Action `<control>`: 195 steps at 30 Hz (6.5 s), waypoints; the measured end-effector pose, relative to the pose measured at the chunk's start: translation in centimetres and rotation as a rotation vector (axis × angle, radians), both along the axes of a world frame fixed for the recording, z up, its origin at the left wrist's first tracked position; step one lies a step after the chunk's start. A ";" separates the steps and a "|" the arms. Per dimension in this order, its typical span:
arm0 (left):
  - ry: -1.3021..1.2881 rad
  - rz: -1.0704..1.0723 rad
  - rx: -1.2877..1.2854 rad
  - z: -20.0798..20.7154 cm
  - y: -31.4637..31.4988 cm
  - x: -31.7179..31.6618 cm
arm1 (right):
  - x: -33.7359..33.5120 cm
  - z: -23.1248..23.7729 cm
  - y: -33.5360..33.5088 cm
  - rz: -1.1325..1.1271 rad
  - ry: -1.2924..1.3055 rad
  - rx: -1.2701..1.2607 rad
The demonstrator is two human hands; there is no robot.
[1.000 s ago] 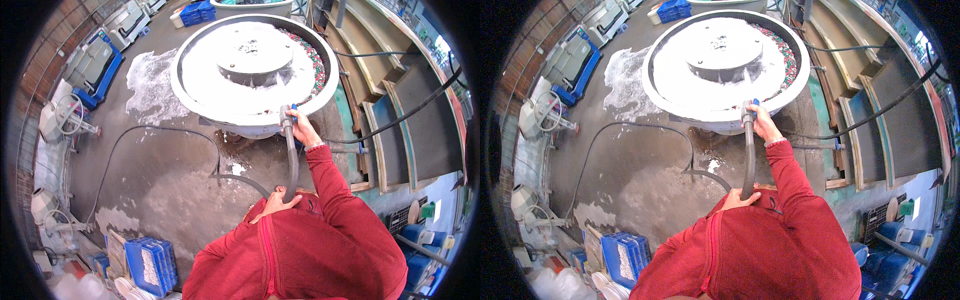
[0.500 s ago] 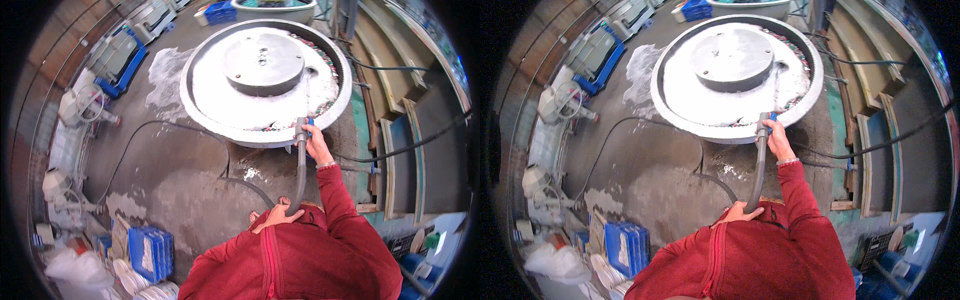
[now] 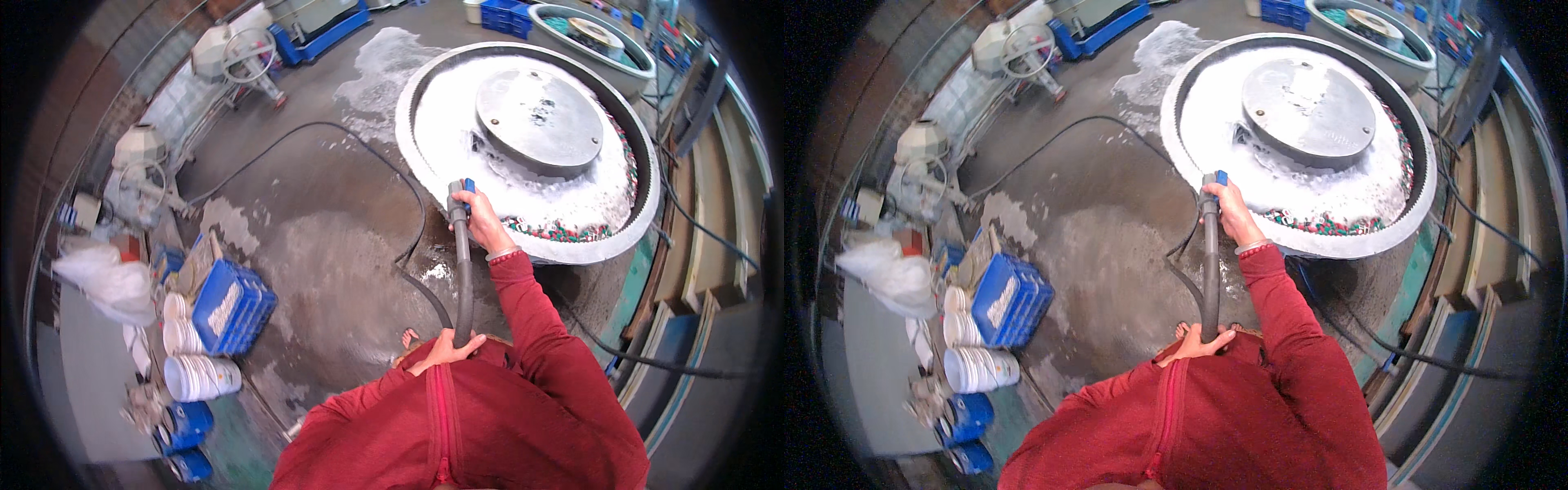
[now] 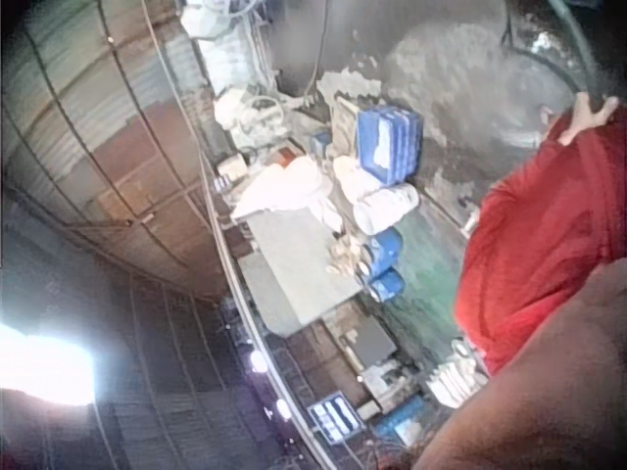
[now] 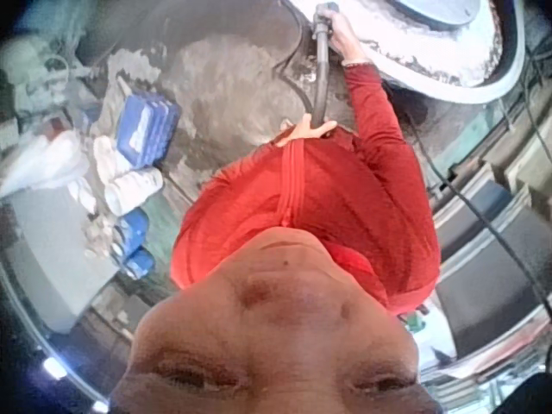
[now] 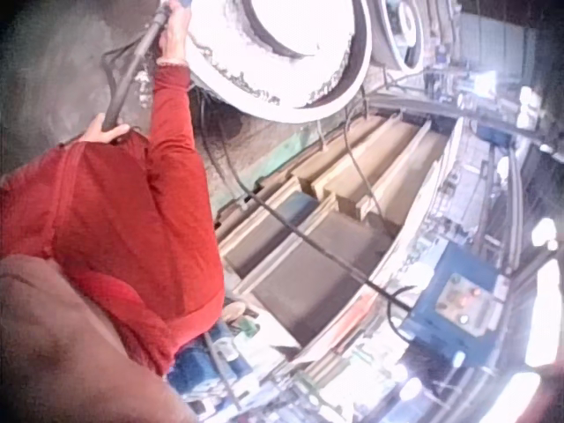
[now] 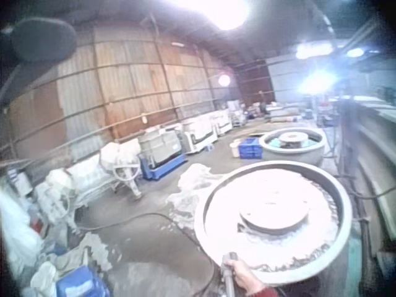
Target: The person uses a hose to spray water into vibrating industrial machines containing media and onto the concrete floor. They move around the workspace, directing the water and adjusting the hose nozzle.
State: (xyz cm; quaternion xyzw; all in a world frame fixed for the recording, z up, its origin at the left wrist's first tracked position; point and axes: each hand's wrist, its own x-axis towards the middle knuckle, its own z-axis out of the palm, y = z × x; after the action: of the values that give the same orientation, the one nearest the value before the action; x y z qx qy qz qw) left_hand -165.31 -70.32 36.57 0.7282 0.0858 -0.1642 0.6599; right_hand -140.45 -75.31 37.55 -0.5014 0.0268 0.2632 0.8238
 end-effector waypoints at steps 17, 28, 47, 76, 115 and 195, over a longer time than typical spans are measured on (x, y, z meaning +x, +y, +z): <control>-0.107 -0.132 -0.003 -1.9 2.9 2.8 | 1.9 -2.6 -1.6 -0.103 0.121 0.052; -0.261 -0.280 -0.036 -2.6 14.2 7.8 | 6.0 1.1 10.0 -0.064 -0.155 0.066; -0.430 -0.378 -0.182 -1.3 26.0 13.1 | 8.9 3.3 18.4 -0.241 -0.143 0.081; -0.286 -0.385 -0.123 -1.7 27.5 13.4 | 10.3 0.5 19.8 -0.219 0.023 0.067; 0.014 -0.415 -0.342 -2.1 19.7 9.0 | 5.2 0.5 17.5 -0.179 0.059 -0.023; -0.173 -0.414 -0.244 -1.6 15.1 7.4 | 3.8 0.7 10.0 -0.161 0.004 0.070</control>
State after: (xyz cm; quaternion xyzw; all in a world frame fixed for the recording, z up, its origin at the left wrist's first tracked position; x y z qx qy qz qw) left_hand -157.86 -55.20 34.95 0.6566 -0.1422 -0.2418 0.7002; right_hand -136.62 -65.33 38.28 -0.4679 0.0597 0.1979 0.8593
